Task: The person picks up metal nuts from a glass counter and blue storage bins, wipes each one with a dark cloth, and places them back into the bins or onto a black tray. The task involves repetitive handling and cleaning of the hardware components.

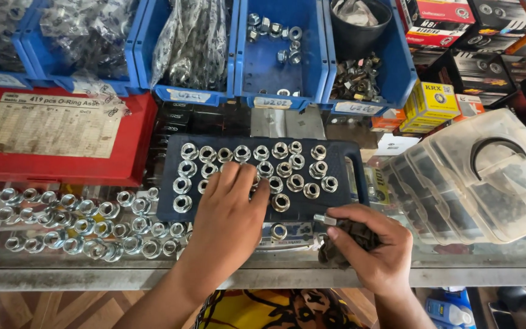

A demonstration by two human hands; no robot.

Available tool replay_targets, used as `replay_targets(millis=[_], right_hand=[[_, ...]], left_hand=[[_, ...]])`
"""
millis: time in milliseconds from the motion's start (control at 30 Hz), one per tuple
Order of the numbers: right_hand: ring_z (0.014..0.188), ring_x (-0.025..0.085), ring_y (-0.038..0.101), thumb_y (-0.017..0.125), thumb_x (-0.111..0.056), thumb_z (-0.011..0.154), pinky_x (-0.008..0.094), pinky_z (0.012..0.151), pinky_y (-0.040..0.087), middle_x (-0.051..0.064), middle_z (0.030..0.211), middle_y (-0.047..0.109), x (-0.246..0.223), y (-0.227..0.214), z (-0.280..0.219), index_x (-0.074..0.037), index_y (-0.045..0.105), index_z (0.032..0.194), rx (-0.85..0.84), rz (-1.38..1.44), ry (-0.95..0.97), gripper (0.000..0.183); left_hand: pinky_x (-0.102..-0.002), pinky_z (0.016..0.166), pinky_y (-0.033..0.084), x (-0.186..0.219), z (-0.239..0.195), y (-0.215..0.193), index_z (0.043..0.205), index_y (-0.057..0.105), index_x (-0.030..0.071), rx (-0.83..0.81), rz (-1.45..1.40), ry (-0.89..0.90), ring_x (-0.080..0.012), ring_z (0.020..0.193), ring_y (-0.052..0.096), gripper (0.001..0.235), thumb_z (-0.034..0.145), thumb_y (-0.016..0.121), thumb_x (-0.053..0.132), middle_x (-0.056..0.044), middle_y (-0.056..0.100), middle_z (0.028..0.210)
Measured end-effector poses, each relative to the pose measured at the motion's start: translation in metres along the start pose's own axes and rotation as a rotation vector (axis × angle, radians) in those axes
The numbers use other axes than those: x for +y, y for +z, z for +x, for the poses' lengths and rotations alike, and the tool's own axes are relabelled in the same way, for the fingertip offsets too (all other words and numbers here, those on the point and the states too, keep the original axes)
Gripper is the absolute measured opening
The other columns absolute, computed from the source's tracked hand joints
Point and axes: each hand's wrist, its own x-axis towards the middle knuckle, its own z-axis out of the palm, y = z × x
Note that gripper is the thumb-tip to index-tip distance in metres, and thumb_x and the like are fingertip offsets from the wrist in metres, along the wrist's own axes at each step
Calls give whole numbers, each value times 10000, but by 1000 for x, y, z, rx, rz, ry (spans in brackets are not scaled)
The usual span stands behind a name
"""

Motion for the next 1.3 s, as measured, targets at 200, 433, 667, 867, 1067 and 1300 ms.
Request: replay_targets(millis=[200,433,667,867,1067,1300], right_hand=[[758,66,644,801,18,786,219,659,507,80,940,774,-1,3,1,-5,771,1058,-4,-50,7,275],[799,152,771,808,-6,786,283,719,593,121,977,785,-39,3,-6,-5,721,1051,63,-262,-335,278],[816,228,785,807,-2,787,333,757,600,152,1008,783,-51,2,2,7,707,1033,-56,-323,-587,266],[806,234,774,814,-15,798,325,737,600,128,936,761,-47,4,-1,17,699,1042,-55,-280,-548,271],[682,245,693,737,-108,883,332,614,537,130,846,707,-47,0,4,37,674,989,-136,-258,-518,190],[640,196,661,617,-156,1034,306,595,488,98,789,693,5,0,-8,4,633,890,-185,-1,-262,215]], left_hand=[[-442,900,469,2,1,-7,969,732,-19,-11,-71,-33,-311,1047,556,247,728,749,29,-121,599,1040],[-296,714,522,9,-21,3,989,748,-7,-118,-1352,-502,-124,804,638,244,804,867,98,-45,701,868],[-260,717,529,17,-27,8,991,742,-39,-155,-1652,-545,-106,777,650,246,799,879,34,-62,724,868],[-273,745,554,25,-20,-3,991,737,-15,-70,-1501,-404,-123,832,677,236,808,880,27,-78,732,937],[-271,781,593,27,-15,-9,989,736,18,5,-1249,-205,-128,897,717,234,813,886,56,-70,745,986],[-285,780,568,29,-20,2,972,732,25,-21,-1281,-226,-123,880,697,240,813,900,90,-61,743,956]])
